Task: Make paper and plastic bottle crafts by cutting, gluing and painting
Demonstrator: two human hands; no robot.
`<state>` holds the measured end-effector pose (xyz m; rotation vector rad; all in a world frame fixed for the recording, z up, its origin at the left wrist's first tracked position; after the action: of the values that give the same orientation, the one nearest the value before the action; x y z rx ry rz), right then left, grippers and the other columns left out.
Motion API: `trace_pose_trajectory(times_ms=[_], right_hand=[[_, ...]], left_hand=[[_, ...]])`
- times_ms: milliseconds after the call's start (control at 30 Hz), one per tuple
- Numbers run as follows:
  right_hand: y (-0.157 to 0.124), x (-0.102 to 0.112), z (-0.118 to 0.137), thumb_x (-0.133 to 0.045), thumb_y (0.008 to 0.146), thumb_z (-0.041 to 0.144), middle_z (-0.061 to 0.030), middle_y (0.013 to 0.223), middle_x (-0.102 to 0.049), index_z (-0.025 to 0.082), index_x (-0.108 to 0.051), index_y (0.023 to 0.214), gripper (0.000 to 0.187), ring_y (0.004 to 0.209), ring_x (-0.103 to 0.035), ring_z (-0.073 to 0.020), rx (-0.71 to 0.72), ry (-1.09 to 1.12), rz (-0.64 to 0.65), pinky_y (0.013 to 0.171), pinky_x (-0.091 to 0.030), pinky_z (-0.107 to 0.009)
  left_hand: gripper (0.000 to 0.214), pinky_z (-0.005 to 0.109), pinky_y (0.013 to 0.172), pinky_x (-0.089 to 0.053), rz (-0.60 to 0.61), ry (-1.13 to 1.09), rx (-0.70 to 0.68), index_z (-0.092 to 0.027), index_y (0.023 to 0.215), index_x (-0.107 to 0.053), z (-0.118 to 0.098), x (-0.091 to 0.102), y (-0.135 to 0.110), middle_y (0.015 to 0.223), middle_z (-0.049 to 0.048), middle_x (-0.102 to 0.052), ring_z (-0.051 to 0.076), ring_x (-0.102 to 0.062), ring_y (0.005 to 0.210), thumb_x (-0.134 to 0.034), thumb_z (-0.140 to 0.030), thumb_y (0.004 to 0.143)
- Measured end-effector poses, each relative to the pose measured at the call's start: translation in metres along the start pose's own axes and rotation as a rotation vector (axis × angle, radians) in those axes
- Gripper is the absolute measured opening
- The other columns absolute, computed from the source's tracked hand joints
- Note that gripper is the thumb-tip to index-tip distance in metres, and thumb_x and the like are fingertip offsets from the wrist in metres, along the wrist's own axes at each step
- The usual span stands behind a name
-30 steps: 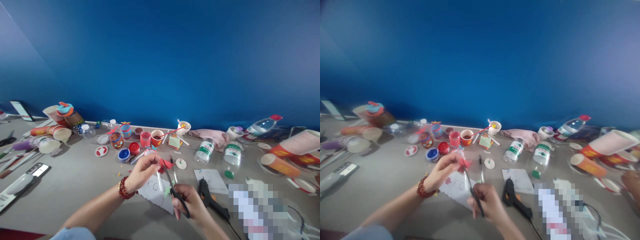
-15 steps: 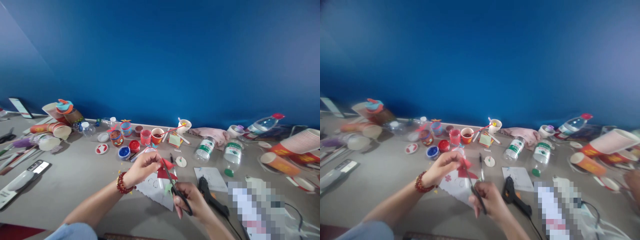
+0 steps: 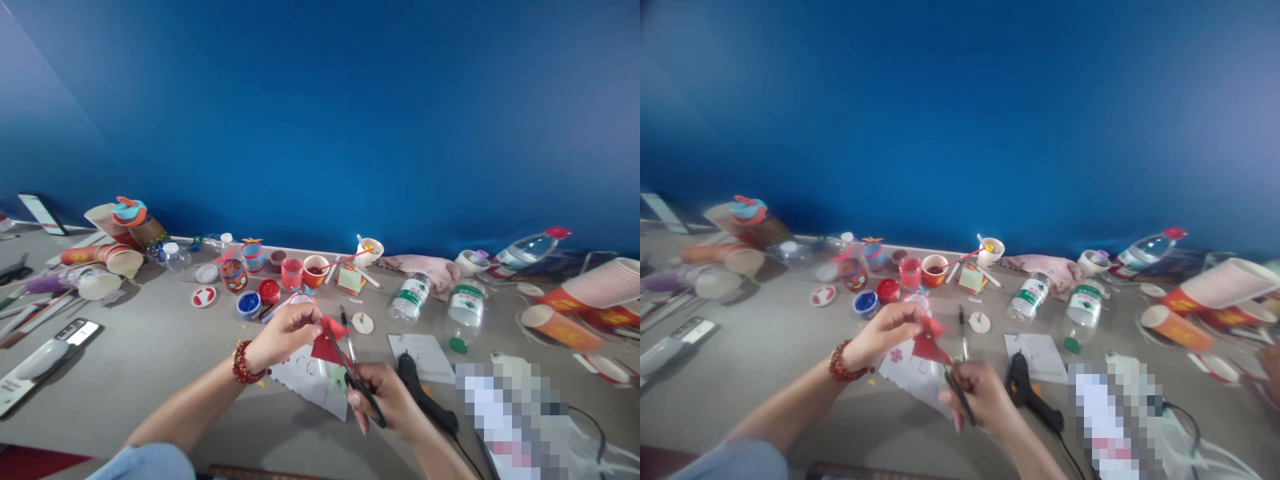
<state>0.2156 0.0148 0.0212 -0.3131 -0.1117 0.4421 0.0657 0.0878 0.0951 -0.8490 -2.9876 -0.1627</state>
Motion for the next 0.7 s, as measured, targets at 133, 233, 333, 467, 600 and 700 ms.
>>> trace_pose_trajectory(times_ms=[133,233,333,467,600,700], right_hand=[[0.0002,0.0012,0.0008,-0.068,0.058,0.078,0.002,0.038,-0.055,0.021,-0.043,0.054,0.063,0.032,-0.045,-0.0089,-0.004,-0.004,-0.001,0.039,-0.029,-0.02],[0.0002,0.002,-0.0004,-0.067,0.059,0.079,0.0018,0.038,-0.056,0.021,-0.044,0.055,0.062,0.032,-0.045,-0.0089,-0.016,-0.01,0.0,0.04,-0.03,-0.021],[0.0001,0.0027,-0.0014,-0.068,0.059,0.078,0.002,0.038,-0.056,0.021,-0.045,0.055,0.062,0.032,-0.046,-0.0087,-0.015,-0.02,0.0,0.04,-0.029,-0.02],[0.0001,0.0047,-0.0013,-0.069,0.062,0.075,0.0021,0.039,-0.055,0.021,-0.043,0.055,0.06,0.033,-0.046,-0.0087,0.004,-0.029,-0.008,0.04,-0.029,-0.02],[0.0008,0.005,-0.0036,-0.07,0.062,0.074,0.0025,0.039,-0.055,0.021,-0.044,0.056,0.059,0.033,-0.046,-0.0089,0.004,-0.026,0.005,0.039,-0.029,-0.02],[0.0019,0.0059,-0.0061,-0.07,0.061,0.074,0.0028,0.039,-0.054,0.021,-0.044,0.055,0.06,0.033,-0.047,-0.0091,0.003,-0.028,-0.009,0.038,-0.029,-0.019]], left_hand=[[0.017,0.023,0.057,-0.039,0.002,0.001,-0.003,-0.015,0.077,-0.066,-0.0001,0.0003,0.0002,0.068,0.0018,-0.059,0.013,-0.052,0.064,-0.062,-0.03,0.083],[0.017,0.023,0.057,-0.04,0.005,-0.005,0.011,-0.015,0.078,-0.067,0.0004,0.0,-0.0001,0.069,0.002,-0.059,0.013,-0.053,0.064,-0.061,-0.03,0.083],[0.017,0.024,0.057,-0.04,0.002,0.002,0.024,-0.015,0.079,-0.068,0.0006,-0.0003,-0.0004,0.069,0.0022,-0.059,0.014,-0.053,0.064,-0.061,-0.03,0.083],[0.019,0.024,0.057,-0.04,-0.004,-0.001,0.006,-0.015,0.077,-0.068,-0.0012,-0.0007,-0.0003,0.067,0.0023,-0.059,0.014,-0.053,0.064,-0.062,-0.031,0.083],[0.019,0.025,0.059,-0.041,-0.012,0.013,0.016,-0.015,0.079,-0.069,-0.0012,-0.0011,0.0003,0.068,0.0029,-0.06,0.015,-0.054,0.066,-0.062,-0.031,0.082],[0.019,0.025,0.06,-0.042,-0.019,0.026,0.041,-0.014,0.078,-0.069,-0.0002,-0.001,0.0004,0.068,0.0031,-0.061,0.015,-0.055,0.066,-0.063,-0.031,0.082]])
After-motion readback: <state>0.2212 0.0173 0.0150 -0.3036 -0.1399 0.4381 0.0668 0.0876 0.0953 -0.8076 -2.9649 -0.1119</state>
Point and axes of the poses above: each hand's wrist, its own y-axis towards the middle knuckle, its own x-axis out of the back of the hand, z = x × y, the point moved 7 cm from there along y, towards the middle knuckle
